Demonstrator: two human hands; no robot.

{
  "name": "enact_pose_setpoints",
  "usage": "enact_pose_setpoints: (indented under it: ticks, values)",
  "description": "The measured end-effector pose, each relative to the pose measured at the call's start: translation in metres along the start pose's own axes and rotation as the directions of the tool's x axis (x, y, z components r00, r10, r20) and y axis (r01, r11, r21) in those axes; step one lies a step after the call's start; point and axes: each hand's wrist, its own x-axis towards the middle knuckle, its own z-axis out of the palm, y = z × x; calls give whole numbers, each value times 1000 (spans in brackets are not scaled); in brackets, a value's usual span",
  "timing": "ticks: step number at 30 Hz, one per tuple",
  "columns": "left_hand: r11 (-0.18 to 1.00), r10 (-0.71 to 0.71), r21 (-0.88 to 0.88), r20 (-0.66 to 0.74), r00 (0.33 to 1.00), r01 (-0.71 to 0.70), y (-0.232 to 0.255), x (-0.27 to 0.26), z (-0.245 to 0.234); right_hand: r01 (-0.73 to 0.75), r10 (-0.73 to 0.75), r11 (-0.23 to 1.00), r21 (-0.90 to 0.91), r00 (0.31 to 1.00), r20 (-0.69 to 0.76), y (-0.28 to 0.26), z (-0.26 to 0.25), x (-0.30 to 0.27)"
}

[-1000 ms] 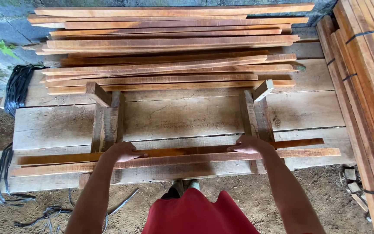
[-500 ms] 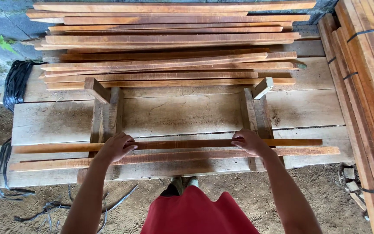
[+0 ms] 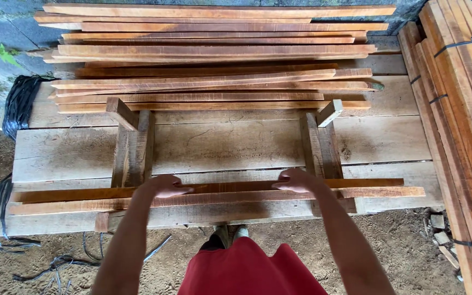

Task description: Bundling multiple thin wooden planks together using plastic straps at a workbench.

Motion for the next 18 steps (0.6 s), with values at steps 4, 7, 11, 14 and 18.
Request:
enact_pose_setpoints:
  ticks: [4, 7, 11, 14, 18]
  values:
    - [994, 79, 82, -17, 997, -77, 20, 15, 4, 12, -12, 997, -74, 1000, 1, -17, 12, 17]
    - [992, 80, 97, -8, 997, -79, 13, 20, 11, 8, -8, 999, -45, 1000, -13, -4, 6, 6]
    - [998, -11, -58, -172, 985, 1, -24, 24, 15, -52, 41, 997, -64, 987, -155, 22, 2, -3]
    - [994, 22, -95, -247, 969, -47, -32, 29, 22, -46, 40, 999, -20, 968, -246, 29, 5, -5]
    - [982, 93, -137, -246, 965, -130, -17, 34, 32, 18, -4, 998, 61, 975, -224, 31, 12, 1]
